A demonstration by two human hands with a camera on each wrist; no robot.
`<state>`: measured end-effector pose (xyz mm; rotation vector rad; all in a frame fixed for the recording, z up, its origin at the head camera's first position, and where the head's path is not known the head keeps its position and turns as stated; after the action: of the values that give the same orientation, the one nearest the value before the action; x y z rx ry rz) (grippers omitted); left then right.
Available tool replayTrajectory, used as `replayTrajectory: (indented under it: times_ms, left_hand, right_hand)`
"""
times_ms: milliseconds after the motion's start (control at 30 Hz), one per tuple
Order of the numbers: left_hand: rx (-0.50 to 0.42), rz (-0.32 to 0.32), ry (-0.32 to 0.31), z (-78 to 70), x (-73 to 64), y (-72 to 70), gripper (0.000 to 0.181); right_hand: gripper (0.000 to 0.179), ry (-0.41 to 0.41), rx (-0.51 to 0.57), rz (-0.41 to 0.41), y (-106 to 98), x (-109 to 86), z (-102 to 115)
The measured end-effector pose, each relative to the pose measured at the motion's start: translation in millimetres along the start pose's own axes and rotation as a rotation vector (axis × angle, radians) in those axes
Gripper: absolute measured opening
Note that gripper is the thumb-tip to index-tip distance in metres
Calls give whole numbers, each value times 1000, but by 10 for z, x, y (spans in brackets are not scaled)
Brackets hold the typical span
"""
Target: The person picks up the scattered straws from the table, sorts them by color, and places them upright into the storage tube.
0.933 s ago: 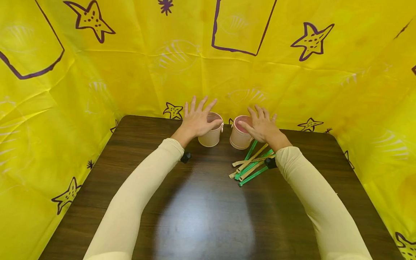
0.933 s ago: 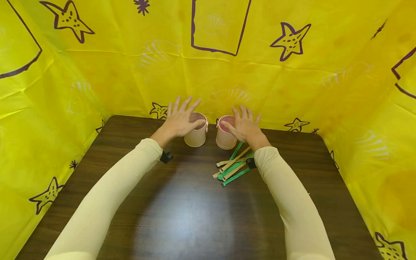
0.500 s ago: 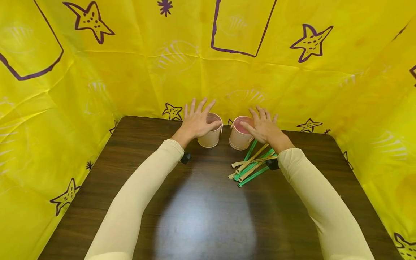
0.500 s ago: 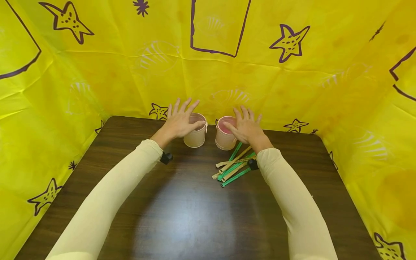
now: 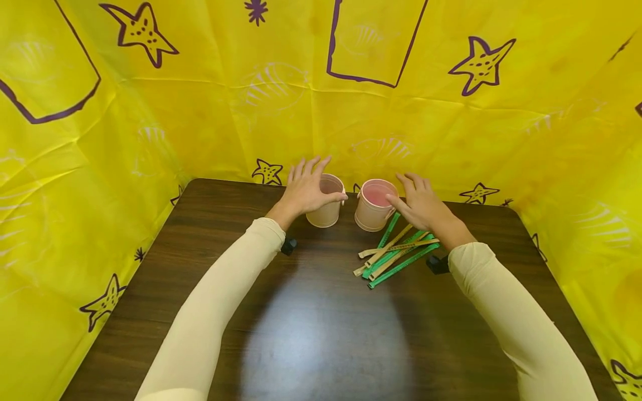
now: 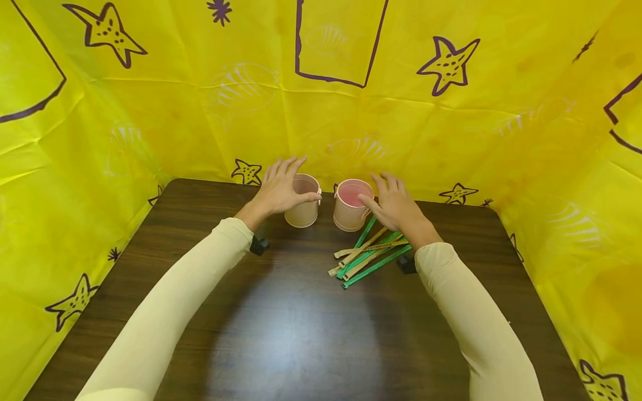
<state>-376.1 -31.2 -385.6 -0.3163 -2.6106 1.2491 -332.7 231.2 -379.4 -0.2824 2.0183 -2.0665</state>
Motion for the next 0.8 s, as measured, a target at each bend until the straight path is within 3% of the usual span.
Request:
replayTrajectory:
  times_ms: [300,567,800]
  left_hand:
    - [-230,-111,-38,161,15,-34,103]
    - [-302,-135,-43,202,29,-15,105]
    - [-349,-127,-51,210,14,44,104]
  right_hand:
    - [72,3,24,-109,48,-269,-224]
    - [63,7,65,-152,118,-531,-330]
    - [46,-43,85,-126,392,-661,-218]
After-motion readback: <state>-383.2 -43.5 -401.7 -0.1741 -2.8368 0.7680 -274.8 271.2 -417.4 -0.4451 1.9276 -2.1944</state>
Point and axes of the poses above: each hand's wrist, its own x-axis towards the middle knuckle, its own y-axis out of the palm, z = x × y, the point moved 8 cm from there along x, towards the middle knuckle, and after that the axes turned 14 degrees about -x, right-handed, at the moved point
